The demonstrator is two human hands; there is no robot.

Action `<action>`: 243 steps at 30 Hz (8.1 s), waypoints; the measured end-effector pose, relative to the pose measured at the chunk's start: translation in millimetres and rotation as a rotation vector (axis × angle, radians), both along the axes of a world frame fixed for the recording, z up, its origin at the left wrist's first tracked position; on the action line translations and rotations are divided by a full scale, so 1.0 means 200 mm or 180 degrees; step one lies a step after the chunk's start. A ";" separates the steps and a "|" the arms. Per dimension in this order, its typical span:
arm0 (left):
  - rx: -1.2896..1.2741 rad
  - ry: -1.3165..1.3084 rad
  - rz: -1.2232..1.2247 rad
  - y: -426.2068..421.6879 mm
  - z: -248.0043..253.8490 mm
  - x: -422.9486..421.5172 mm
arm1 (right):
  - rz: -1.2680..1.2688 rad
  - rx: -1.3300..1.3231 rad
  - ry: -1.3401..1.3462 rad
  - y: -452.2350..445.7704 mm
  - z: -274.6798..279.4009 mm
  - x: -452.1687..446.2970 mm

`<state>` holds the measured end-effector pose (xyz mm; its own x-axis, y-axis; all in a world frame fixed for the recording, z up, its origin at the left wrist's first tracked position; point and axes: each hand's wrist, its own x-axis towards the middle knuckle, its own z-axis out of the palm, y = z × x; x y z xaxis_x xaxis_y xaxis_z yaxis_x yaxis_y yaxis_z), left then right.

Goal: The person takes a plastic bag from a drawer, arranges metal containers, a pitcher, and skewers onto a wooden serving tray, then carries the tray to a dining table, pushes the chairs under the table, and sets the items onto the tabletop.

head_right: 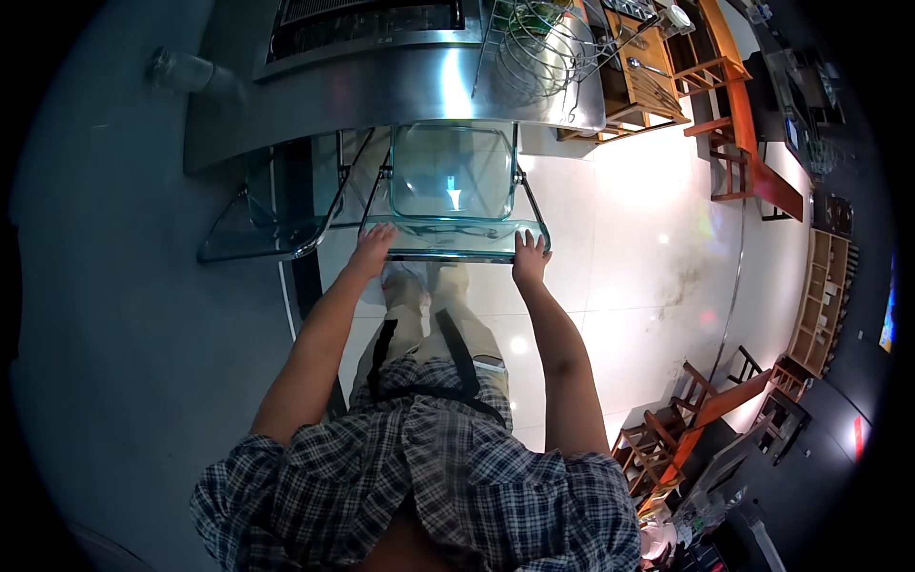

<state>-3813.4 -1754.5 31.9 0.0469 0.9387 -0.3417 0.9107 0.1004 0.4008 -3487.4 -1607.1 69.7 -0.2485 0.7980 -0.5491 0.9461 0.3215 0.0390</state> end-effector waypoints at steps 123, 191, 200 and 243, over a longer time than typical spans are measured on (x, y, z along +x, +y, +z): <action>-0.1619 0.0961 0.0737 0.44 0.36 0.74 | 0.0867 -0.0592 0.2031 0.00 0.13 0.13; -0.0913 0.0375 0.3470 4.13 0.02 2.90 | 0.2799 -0.2041 0.1516 4.16 -0.18 1.34; -0.1295 0.0304 0.3742 4.20 0.04 2.93 | 0.3436 -0.1909 0.1658 4.12 -0.57 1.28; -0.1060 0.0368 0.4080 4.16 0.09 3.00 | 0.2715 -0.1222 0.2462 4.29 -0.31 1.09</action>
